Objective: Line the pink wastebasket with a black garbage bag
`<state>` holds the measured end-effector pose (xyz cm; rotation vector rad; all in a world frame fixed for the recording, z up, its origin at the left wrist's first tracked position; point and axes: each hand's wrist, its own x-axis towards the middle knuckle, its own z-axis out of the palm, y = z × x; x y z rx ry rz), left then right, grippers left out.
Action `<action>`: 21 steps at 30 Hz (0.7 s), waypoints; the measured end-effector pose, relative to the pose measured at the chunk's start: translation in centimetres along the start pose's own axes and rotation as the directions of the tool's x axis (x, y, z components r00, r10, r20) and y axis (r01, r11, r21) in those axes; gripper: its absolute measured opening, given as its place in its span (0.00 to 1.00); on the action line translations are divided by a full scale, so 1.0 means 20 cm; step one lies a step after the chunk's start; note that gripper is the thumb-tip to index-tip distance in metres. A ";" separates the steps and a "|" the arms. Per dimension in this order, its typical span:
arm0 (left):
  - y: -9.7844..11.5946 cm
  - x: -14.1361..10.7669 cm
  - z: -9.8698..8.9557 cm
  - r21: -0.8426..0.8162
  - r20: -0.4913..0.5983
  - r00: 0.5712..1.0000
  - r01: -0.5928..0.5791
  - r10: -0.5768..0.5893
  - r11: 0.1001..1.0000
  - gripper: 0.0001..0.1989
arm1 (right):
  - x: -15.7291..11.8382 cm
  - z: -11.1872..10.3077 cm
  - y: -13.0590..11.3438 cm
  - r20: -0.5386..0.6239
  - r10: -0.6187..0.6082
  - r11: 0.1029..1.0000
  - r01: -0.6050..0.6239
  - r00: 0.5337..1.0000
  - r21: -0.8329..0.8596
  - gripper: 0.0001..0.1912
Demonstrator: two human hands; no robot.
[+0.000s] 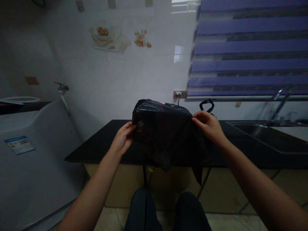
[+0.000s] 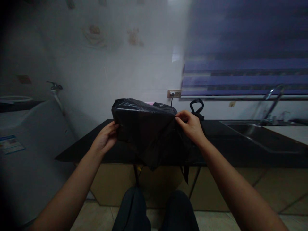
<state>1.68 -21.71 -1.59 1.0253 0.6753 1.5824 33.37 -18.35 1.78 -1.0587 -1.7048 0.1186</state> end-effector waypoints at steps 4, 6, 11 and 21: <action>0.00 0.00 0.00 0.010 0.002 1.000 -0.005 0.005 1.000 0.10 | 0.00 0.00 0.00 -0.003 -0.007 1.000 0.007 1.000 0.008 0.14; 0.00 0.00 -0.01 0.006 0.002 1.000 -0.006 0.006 1.000 0.10 | 0.00 0.00 0.00 -0.006 -0.003 1.000 0.003 1.000 0.013 0.14; 0.00 0.00 -0.02 -0.013 -0.004 1.000 -0.006 0.006 1.000 0.09 | 0.00 0.00 -0.01 -0.001 0.023 0.999 -0.023 1.000 0.024 0.14; 0.00 -0.01 -0.03 -0.018 -0.004 1.000 -0.009 0.009 1.000 0.08 | -0.01 0.00 0.03 0.005 0.048 0.998 -0.049 0.999 0.045 0.14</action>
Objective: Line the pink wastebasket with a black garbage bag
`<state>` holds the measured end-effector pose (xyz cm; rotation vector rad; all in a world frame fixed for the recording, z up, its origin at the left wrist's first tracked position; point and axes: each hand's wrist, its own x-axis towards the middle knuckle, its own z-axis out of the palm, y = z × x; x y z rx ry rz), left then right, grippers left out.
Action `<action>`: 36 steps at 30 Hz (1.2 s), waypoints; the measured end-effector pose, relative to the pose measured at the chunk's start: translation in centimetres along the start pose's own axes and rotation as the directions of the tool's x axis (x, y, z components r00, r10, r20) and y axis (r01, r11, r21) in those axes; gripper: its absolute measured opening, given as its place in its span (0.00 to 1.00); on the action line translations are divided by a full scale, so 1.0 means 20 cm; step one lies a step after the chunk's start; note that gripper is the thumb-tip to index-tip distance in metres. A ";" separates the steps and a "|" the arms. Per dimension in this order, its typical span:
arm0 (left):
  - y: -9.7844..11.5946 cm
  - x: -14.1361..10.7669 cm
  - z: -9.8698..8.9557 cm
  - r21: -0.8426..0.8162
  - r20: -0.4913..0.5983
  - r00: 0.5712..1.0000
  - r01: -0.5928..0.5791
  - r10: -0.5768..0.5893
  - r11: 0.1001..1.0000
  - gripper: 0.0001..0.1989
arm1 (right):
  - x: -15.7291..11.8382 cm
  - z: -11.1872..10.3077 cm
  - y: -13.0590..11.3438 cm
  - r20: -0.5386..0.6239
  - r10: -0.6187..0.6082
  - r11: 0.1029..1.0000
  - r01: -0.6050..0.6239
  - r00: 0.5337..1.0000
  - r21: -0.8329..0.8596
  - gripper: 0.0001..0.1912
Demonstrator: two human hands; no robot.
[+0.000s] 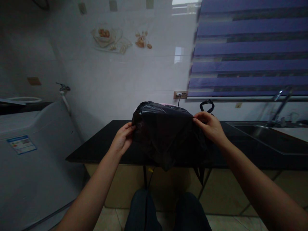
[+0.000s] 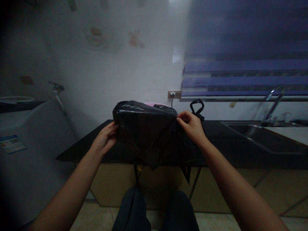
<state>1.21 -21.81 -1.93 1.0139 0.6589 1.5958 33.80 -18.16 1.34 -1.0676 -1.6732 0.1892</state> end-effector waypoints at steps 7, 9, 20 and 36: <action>-0.01 0.00 0.00 -0.011 -0.005 1.000 0.006 -0.006 1.000 0.09 | 0.00 -0.01 0.00 -0.005 0.006 1.000 -0.006 1.000 0.016 0.14; -0.01 0.00 -0.01 -0.017 -0.005 1.000 0.013 -0.013 1.000 0.10 | 0.00 -0.01 0.00 -0.010 0.002 1.000 -0.002 1.000 0.020 0.14; -0.02 0.00 -0.03 -0.021 -0.045 0.999 -0.026 0.025 0.999 0.09 | -0.02 -0.02 0.02 -0.028 0.011 1.000 -0.010 1.000 0.018 0.13; -0.02 -0.01 -0.04 -0.041 -0.017 0.999 -0.034 0.033 0.999 0.11 | -0.03 -0.03 0.02 0.003 0.051 0.998 -0.051 0.999 0.022 0.16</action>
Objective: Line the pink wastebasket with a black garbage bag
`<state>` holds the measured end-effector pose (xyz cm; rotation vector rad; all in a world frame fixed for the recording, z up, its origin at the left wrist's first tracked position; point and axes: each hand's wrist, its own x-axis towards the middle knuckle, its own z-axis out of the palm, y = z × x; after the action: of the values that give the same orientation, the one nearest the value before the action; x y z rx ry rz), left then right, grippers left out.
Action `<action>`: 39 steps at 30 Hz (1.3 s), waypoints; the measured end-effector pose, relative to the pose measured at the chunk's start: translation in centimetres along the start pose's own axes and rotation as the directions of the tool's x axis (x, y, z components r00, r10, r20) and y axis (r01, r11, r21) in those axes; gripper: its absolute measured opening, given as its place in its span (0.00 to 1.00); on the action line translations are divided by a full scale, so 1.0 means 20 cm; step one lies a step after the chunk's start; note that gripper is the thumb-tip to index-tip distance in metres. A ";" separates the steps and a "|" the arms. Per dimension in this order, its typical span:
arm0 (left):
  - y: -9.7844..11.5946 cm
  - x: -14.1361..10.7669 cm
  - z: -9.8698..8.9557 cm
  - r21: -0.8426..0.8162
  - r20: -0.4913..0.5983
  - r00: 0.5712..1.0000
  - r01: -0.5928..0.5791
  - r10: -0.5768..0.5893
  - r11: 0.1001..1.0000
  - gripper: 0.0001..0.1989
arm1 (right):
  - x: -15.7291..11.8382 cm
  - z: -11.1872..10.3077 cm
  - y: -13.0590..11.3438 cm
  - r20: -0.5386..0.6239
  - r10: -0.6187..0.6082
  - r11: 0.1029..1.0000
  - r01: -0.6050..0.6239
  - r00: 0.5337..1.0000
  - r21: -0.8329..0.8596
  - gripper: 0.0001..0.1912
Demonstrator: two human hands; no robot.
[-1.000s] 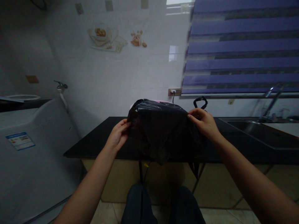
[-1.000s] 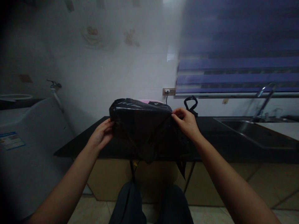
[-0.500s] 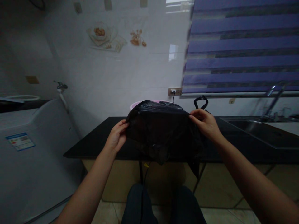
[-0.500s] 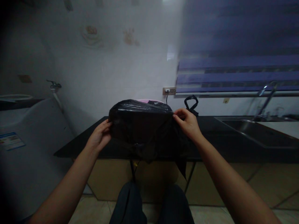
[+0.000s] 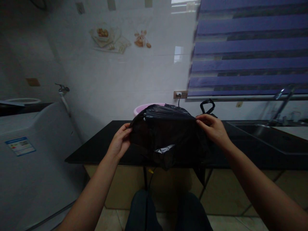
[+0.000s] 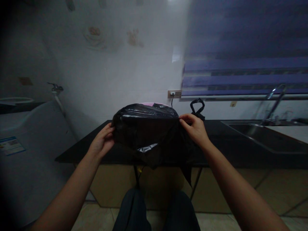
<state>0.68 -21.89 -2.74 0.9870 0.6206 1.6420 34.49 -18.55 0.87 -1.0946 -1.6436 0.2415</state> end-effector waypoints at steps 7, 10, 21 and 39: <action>0.01 -0.01 0.02 -0.043 0.026 0.999 -0.024 0.025 0.999 0.17 | 0.00 0.01 0.00 0.015 0.021 1.000 -0.021 1.000 0.003 0.16; 0.01 -0.01 0.03 -0.012 0.031 0.999 -0.010 0.011 1.000 0.11 | -0.01 0.01 0.00 0.037 0.007 1.000 -0.008 0.999 0.014 0.16; 0.00 -0.03 0.06 -0.054 0.007 1.000 -0.016 0.016 0.998 0.08 | -0.02 0.01 -0.04 0.086 -0.038 0.999 0.039 0.996 -0.013 0.16; 0.00 -0.10 0.05 -0.114 -0.050 0.999 0.009 -0.015 0.993 0.05 | 0.14 0.18 -0.13 0.191 -0.192 0.943 0.235 0.963 -0.235 0.13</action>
<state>1.77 -23.84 -2.85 0.8600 0.5594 1.6774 30.05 -16.66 3.04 -1.0976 -1.9690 -0.0259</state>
